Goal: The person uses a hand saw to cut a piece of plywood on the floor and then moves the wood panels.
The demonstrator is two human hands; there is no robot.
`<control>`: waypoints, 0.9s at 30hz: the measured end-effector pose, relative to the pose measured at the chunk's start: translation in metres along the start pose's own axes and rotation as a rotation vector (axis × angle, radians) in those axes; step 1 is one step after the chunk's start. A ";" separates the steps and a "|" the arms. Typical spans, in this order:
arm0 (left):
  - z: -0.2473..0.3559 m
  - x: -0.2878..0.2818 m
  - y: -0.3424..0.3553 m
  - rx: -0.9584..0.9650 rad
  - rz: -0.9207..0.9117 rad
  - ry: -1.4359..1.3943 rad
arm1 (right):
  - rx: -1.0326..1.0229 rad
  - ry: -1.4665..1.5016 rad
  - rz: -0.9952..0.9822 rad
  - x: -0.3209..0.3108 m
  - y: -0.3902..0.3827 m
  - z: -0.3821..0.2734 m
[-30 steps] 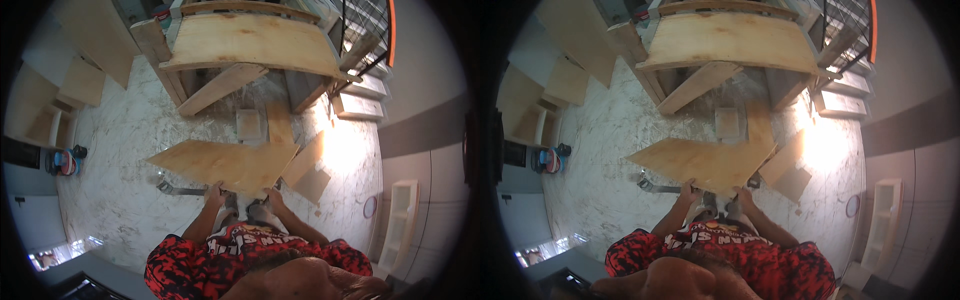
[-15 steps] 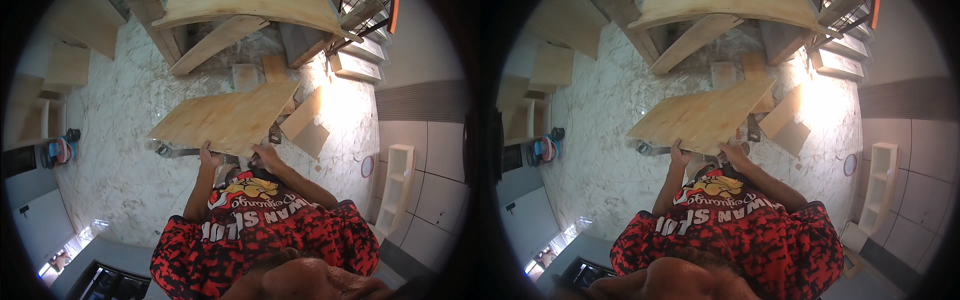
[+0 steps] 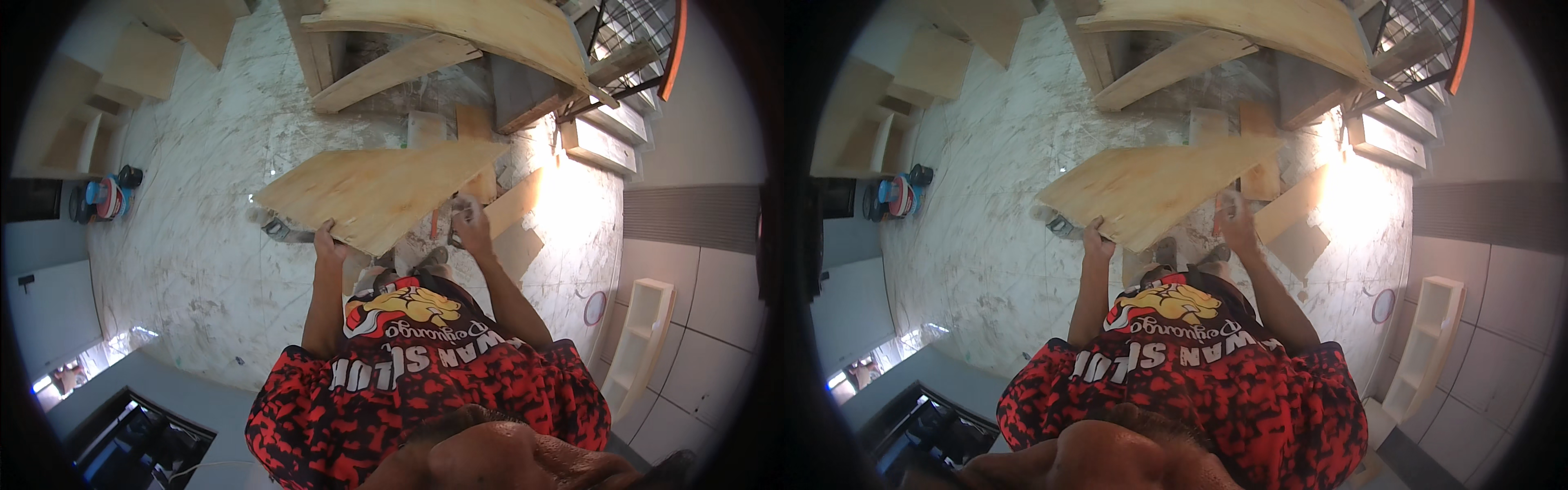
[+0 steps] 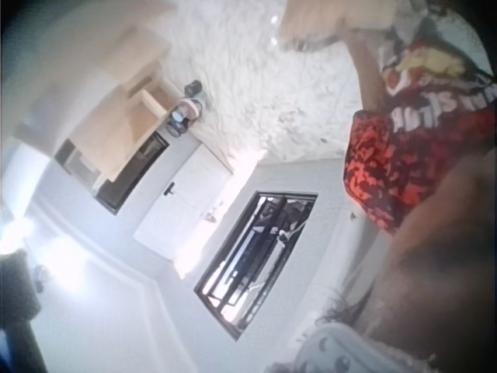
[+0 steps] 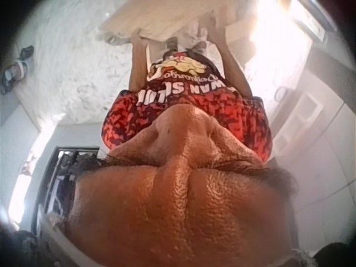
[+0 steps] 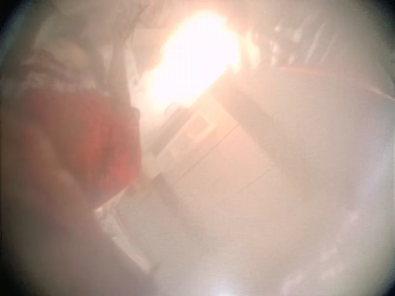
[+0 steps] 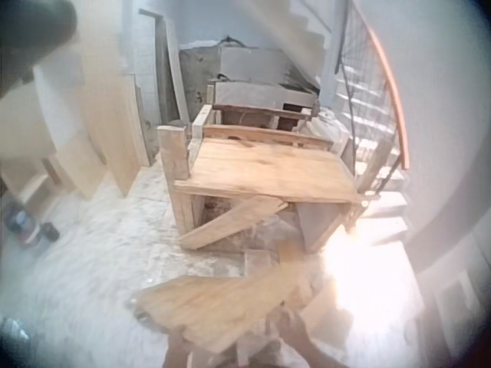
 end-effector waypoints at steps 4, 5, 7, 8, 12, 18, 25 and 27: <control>0.017 -0.036 0.011 0.080 0.027 -0.013 | -0.347 -0.475 0.091 -0.017 0.005 -0.019; 0.019 -0.041 0.012 0.083 0.016 0.007 | -0.353 -0.589 0.069 -0.007 0.003 -0.013; 0.024 -0.049 0.011 0.089 -0.003 0.051 | -0.361 -0.814 0.025 0.014 -0.004 -0.010; 0.028 -0.052 0.010 0.098 0.001 0.059 | -0.332 -0.857 -0.052 0.027 -0.006 -0.009; 0.045 -0.056 0.005 0.144 -0.031 0.082 | -0.285 -0.864 -0.266 0.070 -0.017 0.032; 0.096 -0.023 -0.034 0.508 -0.181 0.060 | -0.532 -0.712 -0.147 0.080 -0.008 -0.009; 0.123 0.051 -0.113 1.369 -0.170 1.154 | -0.617 -0.683 -0.038 0.087 0.020 -0.061; 0.131 0.046 -0.103 1.451 -0.207 1.362 | -0.602 -0.697 -0.077 0.089 0.030 -0.072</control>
Point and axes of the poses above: each hand's wrist, its own y-axis towards the middle knuckle, its own x-axis out of the palm, z = x × y, the point moved 9 cm from there along y, towards the middle knuckle, and after that the axes turned 4 degrees about -y, right-handed, at the moved point
